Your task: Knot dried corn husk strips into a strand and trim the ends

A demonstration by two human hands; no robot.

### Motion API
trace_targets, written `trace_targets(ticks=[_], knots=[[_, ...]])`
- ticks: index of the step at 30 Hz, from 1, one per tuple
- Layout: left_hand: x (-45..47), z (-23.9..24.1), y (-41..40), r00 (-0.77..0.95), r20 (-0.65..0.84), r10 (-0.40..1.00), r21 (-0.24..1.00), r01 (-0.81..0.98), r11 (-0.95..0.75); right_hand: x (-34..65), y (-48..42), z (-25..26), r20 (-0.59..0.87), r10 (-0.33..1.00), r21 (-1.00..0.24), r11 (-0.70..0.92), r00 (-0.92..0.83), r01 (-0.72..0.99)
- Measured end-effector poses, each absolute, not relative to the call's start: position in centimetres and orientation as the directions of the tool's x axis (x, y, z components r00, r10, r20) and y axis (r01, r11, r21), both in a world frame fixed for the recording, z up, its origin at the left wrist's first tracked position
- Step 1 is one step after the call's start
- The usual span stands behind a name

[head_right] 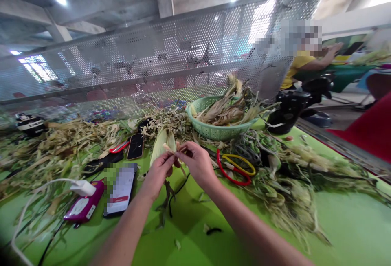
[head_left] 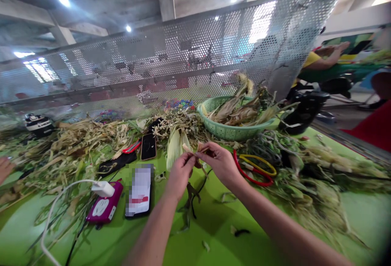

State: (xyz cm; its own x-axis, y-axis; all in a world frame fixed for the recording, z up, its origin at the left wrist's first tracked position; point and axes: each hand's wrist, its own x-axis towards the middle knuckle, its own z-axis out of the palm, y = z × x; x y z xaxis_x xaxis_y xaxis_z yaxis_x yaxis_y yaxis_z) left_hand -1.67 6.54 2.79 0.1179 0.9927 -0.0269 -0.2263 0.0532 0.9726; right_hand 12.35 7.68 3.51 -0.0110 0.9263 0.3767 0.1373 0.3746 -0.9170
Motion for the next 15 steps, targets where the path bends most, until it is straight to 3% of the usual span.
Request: trace_targets(ticks=[4, 10, 15], knots=[[-2.0, 2.3, 6.7, 0.237, 0.050, 0.970, 0.997, -0.068, -0.034, 12.5, 8.0, 3.7, 0.285, 0.957, -0.954, 0.289, 0.052, -0.079], [-1.6, 2.3, 6.4, 0.334, 0.070, 0.940, 0.997, -0.050, -0.056, 12.8, 8.1, 3.8, 0.148, 0.981, -0.943, 0.177, 0.123, -0.283], [-0.6, 2.3, 5.6, 0.236, 0.232, 0.944, 0.967, 0.050, -0.251, 13.3, 8.2, 4.1, 0.122, 0.986, -0.911, 0.155, 0.110, -0.382]])
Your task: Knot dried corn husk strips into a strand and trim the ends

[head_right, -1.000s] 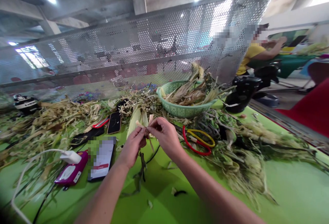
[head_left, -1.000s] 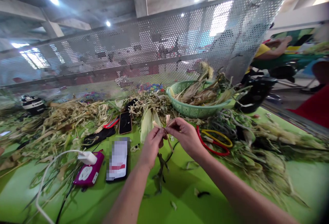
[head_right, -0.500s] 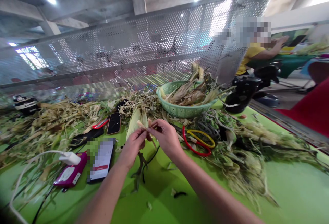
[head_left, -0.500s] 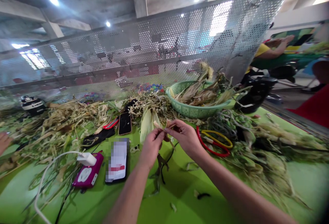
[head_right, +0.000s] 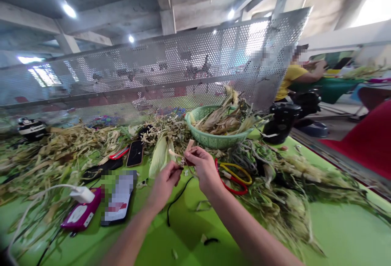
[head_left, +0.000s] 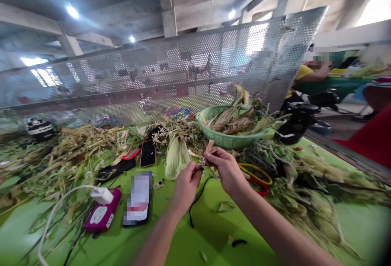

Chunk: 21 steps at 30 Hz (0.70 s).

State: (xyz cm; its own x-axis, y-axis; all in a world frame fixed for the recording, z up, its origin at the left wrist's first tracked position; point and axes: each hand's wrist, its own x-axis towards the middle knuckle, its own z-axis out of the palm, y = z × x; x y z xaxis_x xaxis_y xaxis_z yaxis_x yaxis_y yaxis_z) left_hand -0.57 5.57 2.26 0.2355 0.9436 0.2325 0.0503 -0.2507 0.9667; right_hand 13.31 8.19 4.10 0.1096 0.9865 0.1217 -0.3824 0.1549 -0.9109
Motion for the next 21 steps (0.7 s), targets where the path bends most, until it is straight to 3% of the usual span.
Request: trace_targets(ticks=[3, 11, 21], knots=[[-0.4, 2.1, 5.5, 0.190, 0.253, 0.949, 0.961, 0.064, -0.269, 13.9, 8.4, 4.6, 0.161, 0.986, -0.919, 0.169, 0.051, -0.356], [-1.3, 2.8, 5.9, 0.325, 0.092, 0.941, 0.951, -0.308, 0.014, 13.9, 7.9, 5.1, 0.200, 0.976, -0.966, 0.180, -0.092, -0.184], [-1.4, 2.4, 6.5, 0.308, 0.106, 0.946, 0.943, -0.334, 0.003, 13.0, 7.6, 4.6, 0.214, 0.968, -0.968, 0.192, -0.130, -0.164]])
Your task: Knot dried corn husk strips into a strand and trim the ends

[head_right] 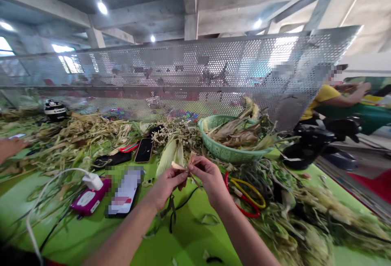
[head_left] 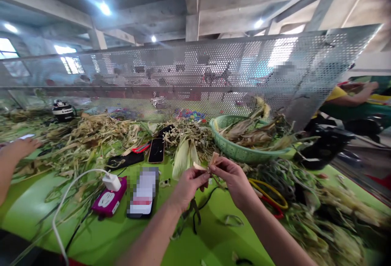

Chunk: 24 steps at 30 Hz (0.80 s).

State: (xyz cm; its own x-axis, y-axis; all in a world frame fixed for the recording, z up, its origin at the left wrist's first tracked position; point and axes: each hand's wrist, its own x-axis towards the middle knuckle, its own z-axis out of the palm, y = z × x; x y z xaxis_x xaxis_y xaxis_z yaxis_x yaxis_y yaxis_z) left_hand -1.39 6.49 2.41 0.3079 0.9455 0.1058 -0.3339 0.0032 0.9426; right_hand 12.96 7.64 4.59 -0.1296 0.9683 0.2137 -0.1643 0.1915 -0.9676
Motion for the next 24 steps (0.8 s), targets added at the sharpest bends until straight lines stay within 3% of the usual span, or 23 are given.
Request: trace_targets(ticks=[4, 10, 14, 18, 21, 24], knots=[[-0.8, 2.5, 6.2, 0.213, 0.107, 0.971, 0.980, -0.187, -0.067, 12.9, 7.7, 4.5, 0.237, 0.964, -0.967, 0.222, -0.119, -0.125], [-0.6, 2.6, 5.7, 0.175, 0.285, 0.942, 0.946, 0.108, -0.306, 12.7, 7.8, 4.2, 0.239, 0.971, -0.960, 0.236, -0.003, -0.152], [-0.3, 2.2, 6.0, 0.149, 0.299, 0.943, 0.950, 0.047, -0.309, 12.3, 7.7, 4.1, 0.259, 0.965, -0.953, 0.261, 0.033, -0.155], [0.2, 1.5, 6.7, 0.131, 0.184, 0.974, 0.981, -0.091, -0.173, 12.0, 7.8, 3.8, 0.253, 0.965, -0.953, 0.262, 0.075, -0.151], [-0.1, 1.3, 6.9, 0.219, 0.106, 0.970, 0.982, -0.175, -0.068, 12.1, 7.9, 3.7, 0.213, 0.974, -0.959, 0.223, 0.076, -0.177], [-0.9, 1.4, 6.8, 0.258, 0.111, 0.960, 0.982, -0.176, -0.066, 12.4, 7.9, 3.8, 0.184, 0.981, -0.958, 0.194, 0.066, -0.210]])
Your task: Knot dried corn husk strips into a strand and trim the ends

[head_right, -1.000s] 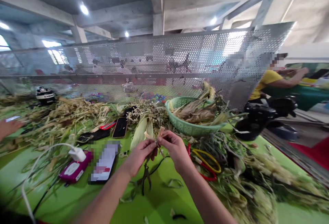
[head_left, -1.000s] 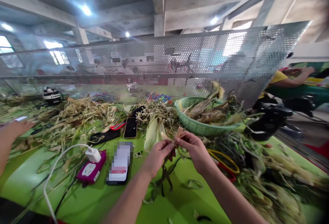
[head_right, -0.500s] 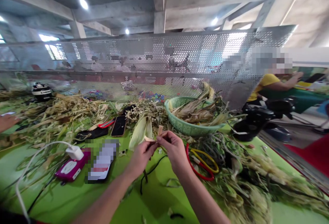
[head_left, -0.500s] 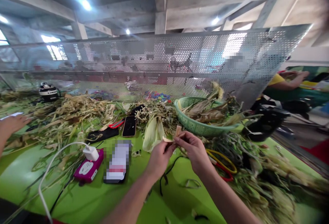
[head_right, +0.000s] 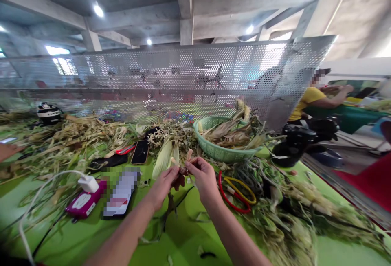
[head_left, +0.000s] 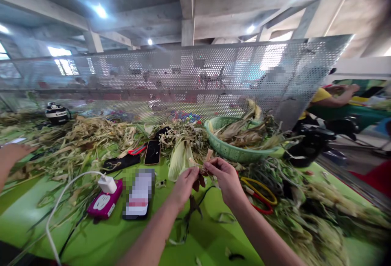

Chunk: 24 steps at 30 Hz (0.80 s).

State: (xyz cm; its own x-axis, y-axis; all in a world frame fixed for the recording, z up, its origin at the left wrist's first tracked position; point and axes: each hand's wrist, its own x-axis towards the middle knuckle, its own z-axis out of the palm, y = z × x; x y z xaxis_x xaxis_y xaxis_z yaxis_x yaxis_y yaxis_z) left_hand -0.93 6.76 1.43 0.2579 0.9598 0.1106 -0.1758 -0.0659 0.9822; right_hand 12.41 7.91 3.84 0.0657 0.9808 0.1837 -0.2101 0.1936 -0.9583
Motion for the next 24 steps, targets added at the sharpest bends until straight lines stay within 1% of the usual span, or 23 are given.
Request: trace_targets(ticks=[4, 7, 9, 11, 13, 17, 19, 21, 24], knots=[[-1.6, 1.8, 6.7, 0.297, 0.125, 0.947, 0.989, -0.110, -0.096, 12.8, 8.0, 4.0, 0.187, 0.981, -0.954, 0.193, 0.047, -0.229], [-1.3, 1.8, 6.8, 0.325, 0.125, 0.937, 0.989, -0.121, -0.090, 12.8, 8.0, 3.9, 0.204, 0.978, -0.953, 0.208, 0.042, -0.220], [-0.9, 1.7, 6.9, 0.288, 0.108, 0.951, 0.986, -0.157, -0.065, 12.6, 7.9, 3.9, 0.212, 0.977, -0.954, 0.212, 0.023, -0.214], [-0.4, 1.5, 6.9, 0.233, 0.060, 0.971, 0.984, -0.179, -0.018, 12.3, 7.7, 4.0, 0.222, 0.975, -0.955, 0.218, 0.003, -0.201], [0.0, 1.5, 6.8, 0.215, 0.028, 0.976, 0.983, -0.183, 0.012, 12.2, 7.5, 4.2, 0.228, 0.974, -0.957, 0.224, -0.001, -0.185], [0.0, 1.9, 6.4, 0.350, 0.076, 0.934, 0.968, -0.249, 0.014, 12.8, 7.5, 4.7, 0.217, 0.975, -0.958, 0.223, 0.055, -0.179], [-0.4, 2.2, 6.3, 0.384, 0.088, 0.919, 0.963, -0.270, 0.020, 13.1, 7.6, 4.9, 0.203, 0.976, -0.957, 0.214, 0.073, -0.196], [-0.8, 2.5, 6.3, 0.355, 0.081, 0.931, 0.965, -0.262, 0.016, 13.3, 7.6, 4.9, 0.180, 0.983, -0.955, 0.182, 0.032, -0.232], [-1.1, 2.7, 6.4, 0.315, 0.093, 0.944, 0.975, -0.220, -0.023, 13.1, 7.6, 4.8, 0.137, 0.983, -0.955, 0.098, -0.124, -0.281]])
